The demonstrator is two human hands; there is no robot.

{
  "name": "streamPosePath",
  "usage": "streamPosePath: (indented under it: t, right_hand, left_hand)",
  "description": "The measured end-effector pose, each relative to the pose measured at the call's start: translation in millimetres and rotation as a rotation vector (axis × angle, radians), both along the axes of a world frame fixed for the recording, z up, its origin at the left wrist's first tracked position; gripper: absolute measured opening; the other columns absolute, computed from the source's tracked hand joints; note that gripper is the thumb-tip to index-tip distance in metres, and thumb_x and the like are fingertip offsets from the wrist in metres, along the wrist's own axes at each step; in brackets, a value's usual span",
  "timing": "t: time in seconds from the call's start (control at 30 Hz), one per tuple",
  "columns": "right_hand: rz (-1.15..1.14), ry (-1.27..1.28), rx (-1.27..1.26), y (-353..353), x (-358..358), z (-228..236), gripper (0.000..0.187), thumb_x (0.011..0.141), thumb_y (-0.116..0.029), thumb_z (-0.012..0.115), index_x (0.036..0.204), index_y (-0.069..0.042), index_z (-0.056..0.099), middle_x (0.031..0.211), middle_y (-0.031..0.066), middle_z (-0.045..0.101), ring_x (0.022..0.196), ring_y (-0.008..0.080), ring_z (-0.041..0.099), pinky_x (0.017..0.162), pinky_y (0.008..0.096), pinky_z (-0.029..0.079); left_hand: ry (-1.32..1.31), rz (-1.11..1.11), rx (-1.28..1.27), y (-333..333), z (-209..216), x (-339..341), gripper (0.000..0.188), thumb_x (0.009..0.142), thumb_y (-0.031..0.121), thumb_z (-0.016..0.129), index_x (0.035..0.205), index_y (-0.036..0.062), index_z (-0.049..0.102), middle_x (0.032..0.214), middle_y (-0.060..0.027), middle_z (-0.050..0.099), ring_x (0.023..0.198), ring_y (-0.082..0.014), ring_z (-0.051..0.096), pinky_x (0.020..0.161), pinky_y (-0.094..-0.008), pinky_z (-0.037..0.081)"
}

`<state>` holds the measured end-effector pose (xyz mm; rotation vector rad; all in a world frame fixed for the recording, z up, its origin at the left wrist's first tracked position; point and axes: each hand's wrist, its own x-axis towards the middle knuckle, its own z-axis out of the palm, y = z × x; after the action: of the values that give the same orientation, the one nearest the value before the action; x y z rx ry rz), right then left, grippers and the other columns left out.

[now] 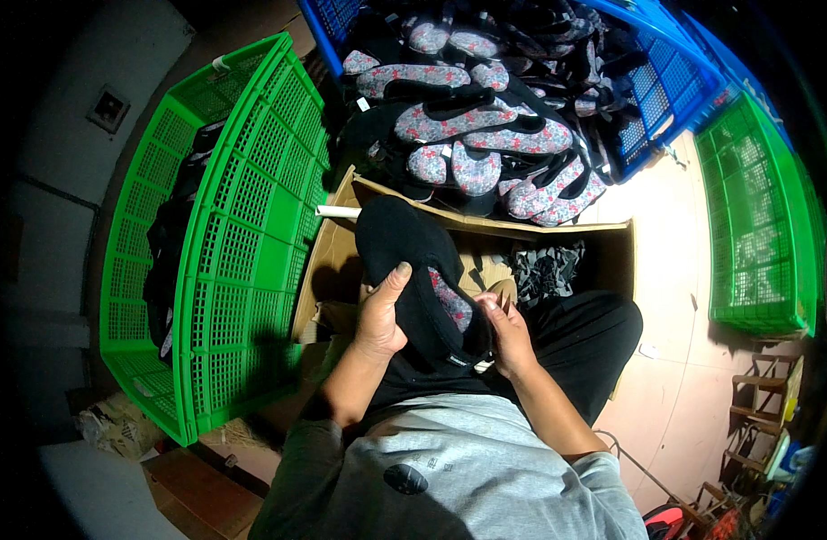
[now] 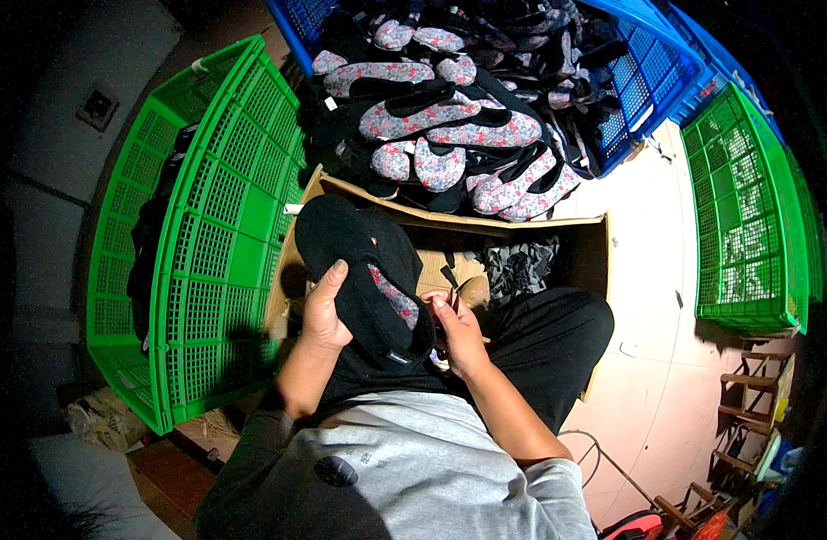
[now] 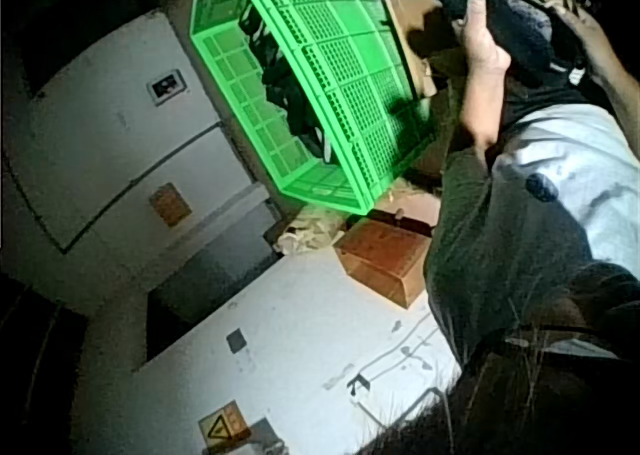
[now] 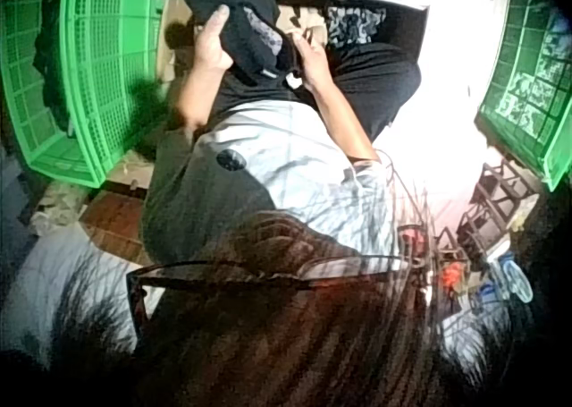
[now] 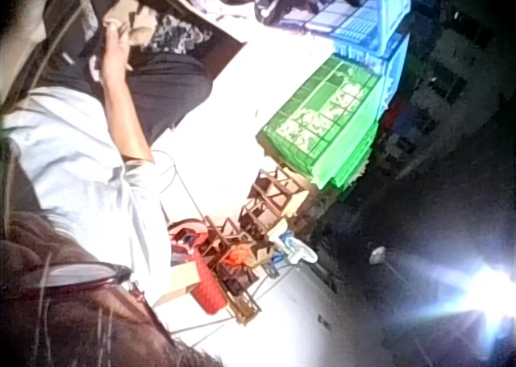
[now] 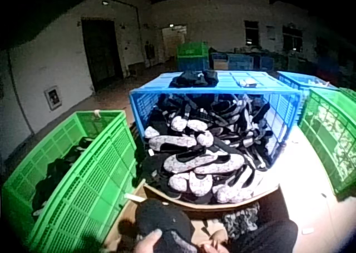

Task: The person sits on the floor and sews a floral-patterned slipper using a needle and thread. They pull the thread through the fabric, inspect the stitching, and handle the slipper repeatedly. The person also picks up a white stick from a green crate and places it back down.

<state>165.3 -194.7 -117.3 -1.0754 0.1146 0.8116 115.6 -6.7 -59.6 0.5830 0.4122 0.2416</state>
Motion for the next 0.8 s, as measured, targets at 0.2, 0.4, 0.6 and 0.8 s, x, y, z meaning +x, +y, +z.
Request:
streamPosePath:
  t: [0.2,0.4,0.6,0.8]
  right_hand:
    - [-0.015,-0.074,-0.007,-1,0,-15,0.023,0.101,-0.032,0.052,0.108,-0.012,0.062,0.084,-0.0063,0.058,0.070,0.0047,0.052,0.059,0.0198,0.042]
    - [0.011,0.033,-0.068,-4,1,-4,0.026,0.100,-0.036,0.053,0.110,-0.013,0.061,0.085,-0.0078,0.056,0.070,0.0034,0.049,0.058,0.0192,0.039]
    - [0.147,0.072,-0.009,-4,-2,-3,0.034,0.098,-0.038,0.055,0.122,-0.015,0.056,0.092,-0.0075,0.055,0.064,0.0025,0.044,0.052,0.0199,0.033]
    - [0.174,0.105,0.024,-3,-10,-9,0.036,0.094,-0.030,0.064,0.124,-0.012,0.053,0.095,-0.0062,0.055,0.075,0.0032,0.046,0.060,0.0187,0.036]
  left_hand:
    - [-0.023,-0.035,0.064,0,-2,-4,0.042,0.087,0.017,0.067,0.125,0.0017,0.057,0.117,-0.0111,0.065,0.106,-0.0239,0.063,0.095,-0.0393,0.051]
    - [-0.069,0.060,0.129,10,-5,-3,0.052,0.092,0.031,0.058,0.133,0.0001,0.051,0.130,-0.0184,0.058,0.117,-0.0311,0.057,0.105,-0.0442,0.043]
    - [-0.010,0.339,0.107,19,-11,-5,0.045,0.091,0.021,0.064,0.131,0.0023,0.053,0.126,-0.0122,0.060,0.115,-0.0258,0.058,0.103,-0.0392,0.044]
    - [0.297,0.559,0.803,16,-17,-4,0.053,0.087,0.010,0.068,0.135,0.0012,0.048,0.138,-0.0148,0.047,0.127,-0.0287,0.047,0.110,-0.0410,0.035]
